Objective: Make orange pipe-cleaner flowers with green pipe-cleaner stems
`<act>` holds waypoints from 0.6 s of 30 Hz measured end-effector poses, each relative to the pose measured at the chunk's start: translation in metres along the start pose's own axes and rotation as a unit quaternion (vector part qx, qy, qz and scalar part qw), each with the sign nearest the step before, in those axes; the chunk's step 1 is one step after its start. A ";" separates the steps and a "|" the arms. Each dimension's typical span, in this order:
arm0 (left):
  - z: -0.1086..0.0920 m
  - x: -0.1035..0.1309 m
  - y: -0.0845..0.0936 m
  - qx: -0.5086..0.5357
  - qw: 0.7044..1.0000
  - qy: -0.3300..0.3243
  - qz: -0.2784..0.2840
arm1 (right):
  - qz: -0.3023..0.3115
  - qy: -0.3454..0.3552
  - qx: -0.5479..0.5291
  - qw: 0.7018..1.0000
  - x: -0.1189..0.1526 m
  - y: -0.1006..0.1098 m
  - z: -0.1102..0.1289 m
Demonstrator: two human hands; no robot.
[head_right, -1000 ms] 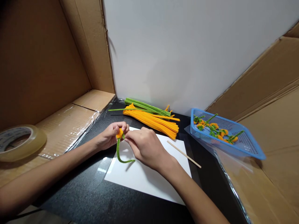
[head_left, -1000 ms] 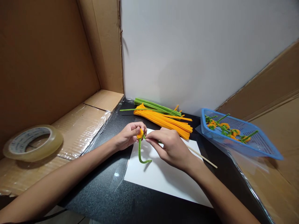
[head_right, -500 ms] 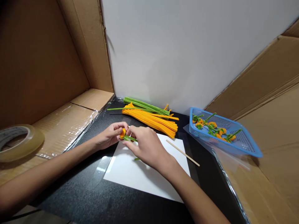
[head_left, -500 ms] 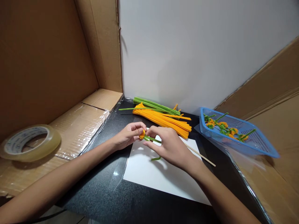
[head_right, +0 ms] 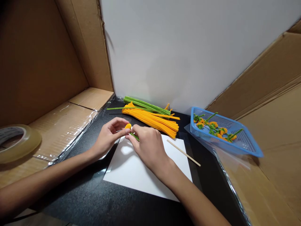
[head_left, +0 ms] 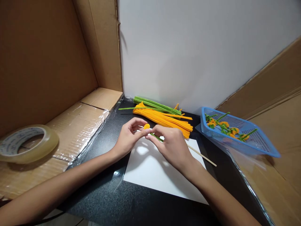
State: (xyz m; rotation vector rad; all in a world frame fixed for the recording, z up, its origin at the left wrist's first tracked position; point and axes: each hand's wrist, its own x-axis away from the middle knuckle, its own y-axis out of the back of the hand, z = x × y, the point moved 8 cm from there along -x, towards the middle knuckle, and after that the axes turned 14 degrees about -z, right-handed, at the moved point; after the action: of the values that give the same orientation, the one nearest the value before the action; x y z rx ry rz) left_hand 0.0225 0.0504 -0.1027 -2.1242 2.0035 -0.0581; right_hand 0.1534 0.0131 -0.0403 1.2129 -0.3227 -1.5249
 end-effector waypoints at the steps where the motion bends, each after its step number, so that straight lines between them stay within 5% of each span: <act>1: -0.001 -0.001 0.000 0.000 1.000 -0.005 0.003 | 0.006 -0.022 -0.036 0.999 -0.002 0.001 -0.002; 5: -0.005 0.000 0.000 0.001 1.000 -0.020 0.007 | 0.026 -0.078 -0.115 0.990 -0.007 0.001 -0.011; 18: -0.005 -0.007 -0.003 0.070 0.994 -0.033 0.079 | 0.041 -0.027 -0.076 0.996 -0.009 0.013 -0.006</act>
State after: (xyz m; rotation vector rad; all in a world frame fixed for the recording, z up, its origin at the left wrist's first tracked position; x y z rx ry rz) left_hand 0.0238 0.0565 -0.0964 -1.8546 2.0564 -0.0993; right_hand 0.1646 0.0188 -0.0282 1.0290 -0.2841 -1.4843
